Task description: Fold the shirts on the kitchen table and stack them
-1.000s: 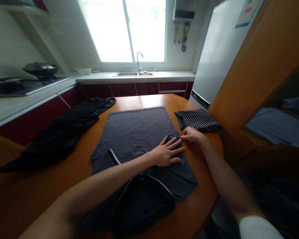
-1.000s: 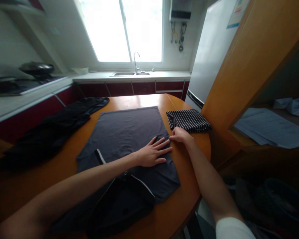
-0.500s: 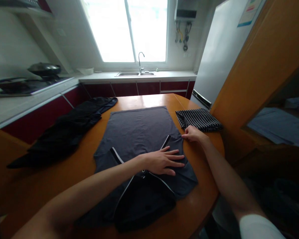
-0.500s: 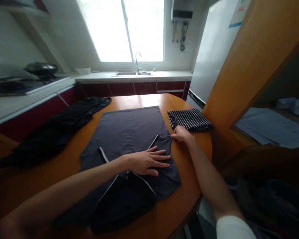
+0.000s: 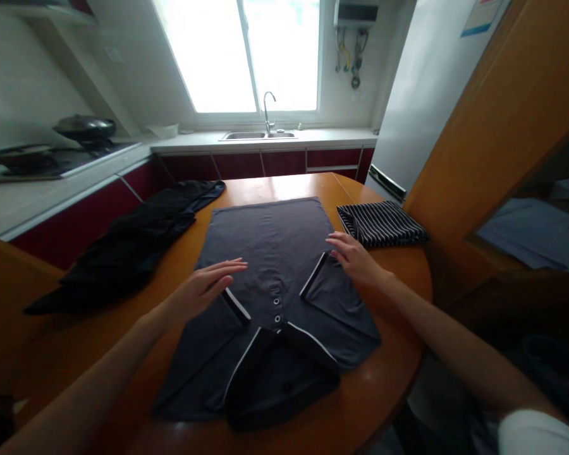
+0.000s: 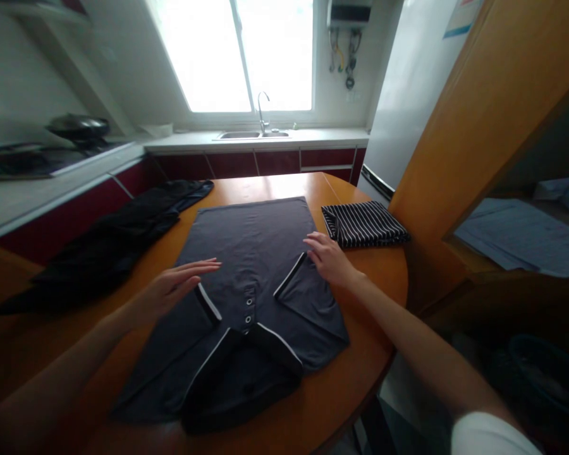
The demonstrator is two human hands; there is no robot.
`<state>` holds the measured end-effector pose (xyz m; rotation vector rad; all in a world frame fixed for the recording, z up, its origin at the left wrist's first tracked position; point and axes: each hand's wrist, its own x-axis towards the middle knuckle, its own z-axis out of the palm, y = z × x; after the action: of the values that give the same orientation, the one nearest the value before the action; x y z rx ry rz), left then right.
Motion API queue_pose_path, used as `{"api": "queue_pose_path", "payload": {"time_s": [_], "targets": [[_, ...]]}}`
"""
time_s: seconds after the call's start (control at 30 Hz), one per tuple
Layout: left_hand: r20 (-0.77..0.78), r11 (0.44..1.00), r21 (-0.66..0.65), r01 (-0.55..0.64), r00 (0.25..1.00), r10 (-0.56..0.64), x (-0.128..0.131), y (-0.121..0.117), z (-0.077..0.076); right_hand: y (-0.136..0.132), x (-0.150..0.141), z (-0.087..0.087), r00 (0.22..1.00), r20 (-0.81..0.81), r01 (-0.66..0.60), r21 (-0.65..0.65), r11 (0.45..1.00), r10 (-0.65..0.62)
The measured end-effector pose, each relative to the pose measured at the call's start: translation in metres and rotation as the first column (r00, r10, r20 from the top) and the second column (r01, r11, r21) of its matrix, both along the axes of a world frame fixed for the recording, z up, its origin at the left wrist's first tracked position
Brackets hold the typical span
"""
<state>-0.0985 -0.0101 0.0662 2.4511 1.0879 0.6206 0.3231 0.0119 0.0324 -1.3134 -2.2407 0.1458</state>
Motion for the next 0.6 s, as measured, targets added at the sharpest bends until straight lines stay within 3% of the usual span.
{"api": "queue_pose_path", "payload": {"time_s": [0.07, 0.17, 0.43, 0.6], "targets": [[0.040, 0.996, -0.008, -0.091, 0.995, 0.091, -0.020, -0.005, -0.006, -0.023, 0.002, -0.012, 0.983, 0.106, -0.147, -0.021, 0.989, 0.149], [0.102, 0.983, -0.032, -0.182, 0.978, 0.184, -0.035, -0.012, -0.011, -0.062, 0.015, -0.022, 0.940, 0.239, -0.212, -0.158, 0.964, 0.245], [0.191, 0.967, -0.059, -0.248, 0.948, 0.255, -0.037, -0.010, -0.003, -0.135, 0.039, -0.014, 0.895, 0.354, -0.173, -0.281, 0.944, 0.270], [0.279, 0.960, -0.045, -0.275, 0.920, 0.277, -0.041, -0.017, 0.004, -0.162, 0.050, -0.027, 0.906, 0.313, -0.212, -0.249, 0.945, 0.286]]}}
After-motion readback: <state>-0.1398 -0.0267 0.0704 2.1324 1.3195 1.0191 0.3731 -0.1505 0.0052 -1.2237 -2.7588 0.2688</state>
